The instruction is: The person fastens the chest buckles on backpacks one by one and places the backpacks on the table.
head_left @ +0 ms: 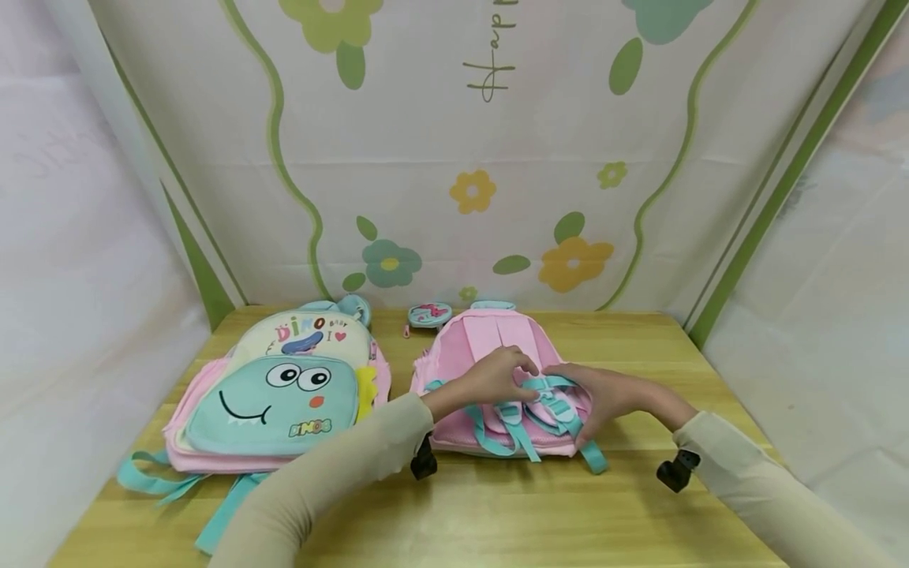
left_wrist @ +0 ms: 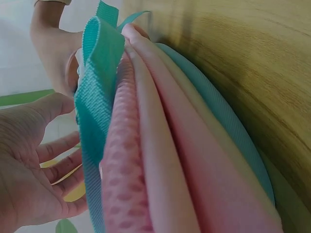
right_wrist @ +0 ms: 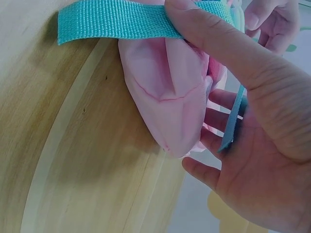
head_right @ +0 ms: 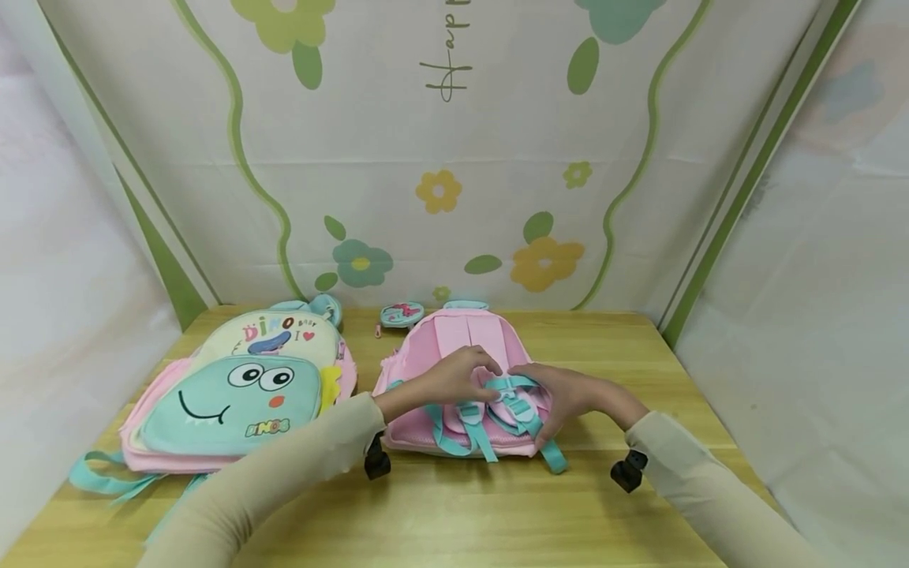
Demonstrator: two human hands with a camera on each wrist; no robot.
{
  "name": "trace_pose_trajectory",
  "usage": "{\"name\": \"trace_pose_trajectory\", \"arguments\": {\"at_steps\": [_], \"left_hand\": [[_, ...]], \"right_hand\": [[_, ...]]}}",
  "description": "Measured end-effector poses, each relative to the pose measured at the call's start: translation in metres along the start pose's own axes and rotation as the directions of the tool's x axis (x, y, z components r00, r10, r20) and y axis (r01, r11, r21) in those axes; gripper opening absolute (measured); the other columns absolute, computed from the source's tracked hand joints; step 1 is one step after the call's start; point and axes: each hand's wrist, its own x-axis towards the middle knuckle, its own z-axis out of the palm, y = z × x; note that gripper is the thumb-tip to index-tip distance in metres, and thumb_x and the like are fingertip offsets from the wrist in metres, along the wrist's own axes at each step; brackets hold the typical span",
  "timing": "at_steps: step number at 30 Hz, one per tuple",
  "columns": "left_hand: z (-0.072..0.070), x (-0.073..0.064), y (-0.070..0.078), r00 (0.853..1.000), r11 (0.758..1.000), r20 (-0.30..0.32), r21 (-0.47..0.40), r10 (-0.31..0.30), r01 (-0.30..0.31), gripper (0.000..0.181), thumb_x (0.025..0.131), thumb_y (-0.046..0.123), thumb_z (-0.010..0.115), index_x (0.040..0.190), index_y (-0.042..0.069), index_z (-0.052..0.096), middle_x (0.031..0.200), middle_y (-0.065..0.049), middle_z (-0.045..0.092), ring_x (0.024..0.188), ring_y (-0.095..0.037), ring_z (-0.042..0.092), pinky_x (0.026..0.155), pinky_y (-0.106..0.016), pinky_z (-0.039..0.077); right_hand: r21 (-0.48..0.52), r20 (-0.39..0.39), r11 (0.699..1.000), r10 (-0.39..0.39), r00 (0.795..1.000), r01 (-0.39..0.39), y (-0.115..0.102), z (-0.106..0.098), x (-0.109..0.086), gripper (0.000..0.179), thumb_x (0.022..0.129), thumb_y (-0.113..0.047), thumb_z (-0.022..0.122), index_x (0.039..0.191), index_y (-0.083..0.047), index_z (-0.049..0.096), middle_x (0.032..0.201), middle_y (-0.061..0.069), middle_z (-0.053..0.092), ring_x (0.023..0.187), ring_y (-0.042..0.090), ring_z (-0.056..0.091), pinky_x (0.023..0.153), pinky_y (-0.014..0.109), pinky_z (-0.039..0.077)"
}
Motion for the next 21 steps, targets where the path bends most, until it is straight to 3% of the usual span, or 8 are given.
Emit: {"name": "trace_pose_trajectory", "arguments": {"at_steps": [10, 21], "left_hand": [[0.01, 0.004, 0.0, 0.999, 0.99, -0.041, 0.139, 0.016, -0.01, 0.027, 0.09, 0.033, 0.078, 0.11, 0.015, 0.076, 0.11, -0.003, 0.064, 0.095, -0.013, 0.052, 0.077, -0.024, 0.041], [0.016, 0.008, 0.001, 0.999, 0.977, -0.048, 0.213, 0.019, -0.008, 0.028, 0.088, 0.04, 0.08, 0.105, 0.018, 0.074, 0.103, 0.002, 0.064, 0.091, -0.01, 0.051, 0.076, -0.022, 0.038]], "right_hand": [[-0.017, -0.001, 1.0, -0.004, 1.0, 0.004, 0.004, 0.001, 0.001, 0.12, 0.066, -0.046, 0.095, 0.158, -0.003, 0.03, 0.161, 0.023, 0.034, 0.145, 0.046, 0.037, 0.112, 0.067, 0.037], [-0.039, 0.0, 0.999, -0.029, 1.0, 0.029, 0.006, 0.001, 0.003, 0.122, 0.066, -0.048, 0.094, 0.157, 0.002, 0.029, 0.16, 0.023, 0.036, 0.146, 0.044, 0.037, 0.113, 0.066, 0.035]]}}
